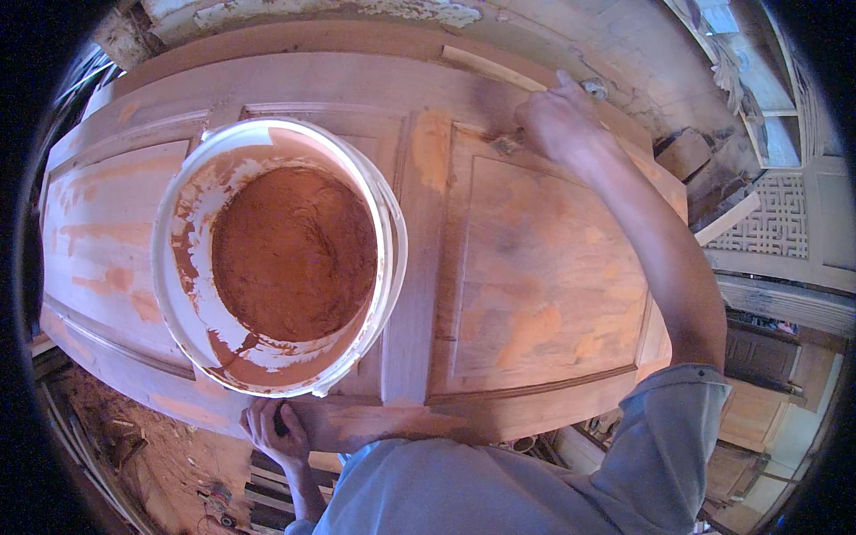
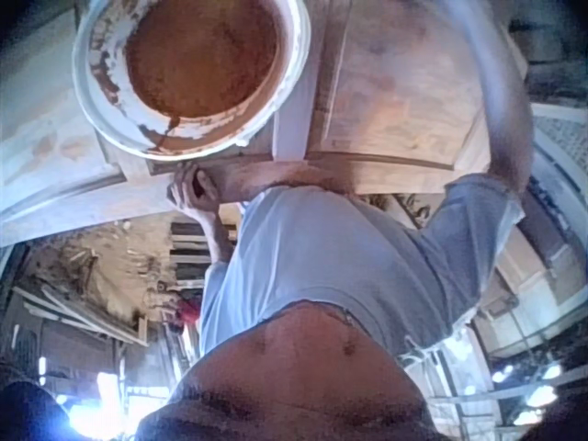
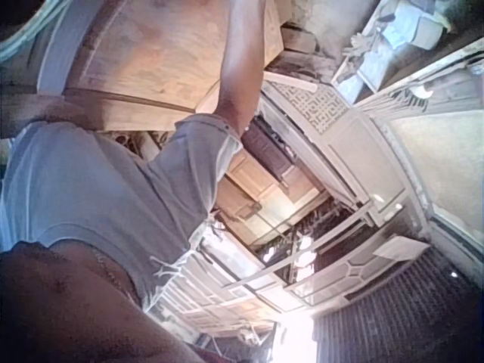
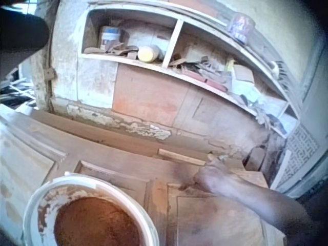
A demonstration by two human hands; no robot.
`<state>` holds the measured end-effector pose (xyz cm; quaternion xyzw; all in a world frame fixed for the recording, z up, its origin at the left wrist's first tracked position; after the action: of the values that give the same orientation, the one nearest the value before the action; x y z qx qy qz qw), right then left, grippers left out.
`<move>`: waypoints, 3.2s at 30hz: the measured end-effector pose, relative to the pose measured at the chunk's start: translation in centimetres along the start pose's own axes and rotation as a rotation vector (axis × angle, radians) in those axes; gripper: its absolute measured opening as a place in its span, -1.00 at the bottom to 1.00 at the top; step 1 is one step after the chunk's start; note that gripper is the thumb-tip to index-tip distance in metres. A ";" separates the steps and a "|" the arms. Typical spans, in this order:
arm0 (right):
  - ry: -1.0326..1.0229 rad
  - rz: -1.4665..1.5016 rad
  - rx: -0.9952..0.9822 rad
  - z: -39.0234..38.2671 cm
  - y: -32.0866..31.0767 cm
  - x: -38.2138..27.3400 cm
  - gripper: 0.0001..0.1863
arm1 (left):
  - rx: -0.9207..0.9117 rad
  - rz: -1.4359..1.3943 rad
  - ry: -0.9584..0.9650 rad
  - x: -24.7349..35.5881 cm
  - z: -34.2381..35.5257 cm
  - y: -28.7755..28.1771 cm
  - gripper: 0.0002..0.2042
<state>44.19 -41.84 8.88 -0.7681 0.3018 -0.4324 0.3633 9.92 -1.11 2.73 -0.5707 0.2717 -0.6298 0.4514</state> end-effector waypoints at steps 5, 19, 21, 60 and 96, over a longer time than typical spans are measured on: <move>-0.007 -0.268 0.009 0.9 1.8 -0.5 -0.84 | -0.014 -0.008 0.005 -0.1 0.0 0.2 -0.85; 0.038 -0.195 -0.150 1.7 1.8 0.0 -0.69 | -0.013 -0.015 -0.007 -0.3 -0.3 0.1 -0.84; 0.009 -0.272 -0.019 1.7 1.4 -0.1 -0.69 | -0.012 -0.024 -0.009 -0.5 -0.4 0.2 -0.84; -0.130 -0.765 0.047 -2.7 4.9 -4.7 -0.80 | -0.025 -0.044 0.053 0.3 0.3 -0.1 -0.84; -0.064 -0.676 -0.148 1.0 3.9 -1.9 -0.68 | -0.012 -0.033 0.021 -0.2 -0.3 0.0 -0.80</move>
<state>43.64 -42.24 4.52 -0.8620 0.0493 -0.4810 0.1520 9.59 -0.94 2.59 -0.5712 0.2709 -0.6416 0.4344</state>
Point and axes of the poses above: each hand's wrist, its own z-axis towards the middle knuckle, its own y-axis out of the palm, x = y × z, the point moved 10 cm from there along z, towards the middle knuckle, and after that the axes turned 1 degree about x, right-handed, at the moved point
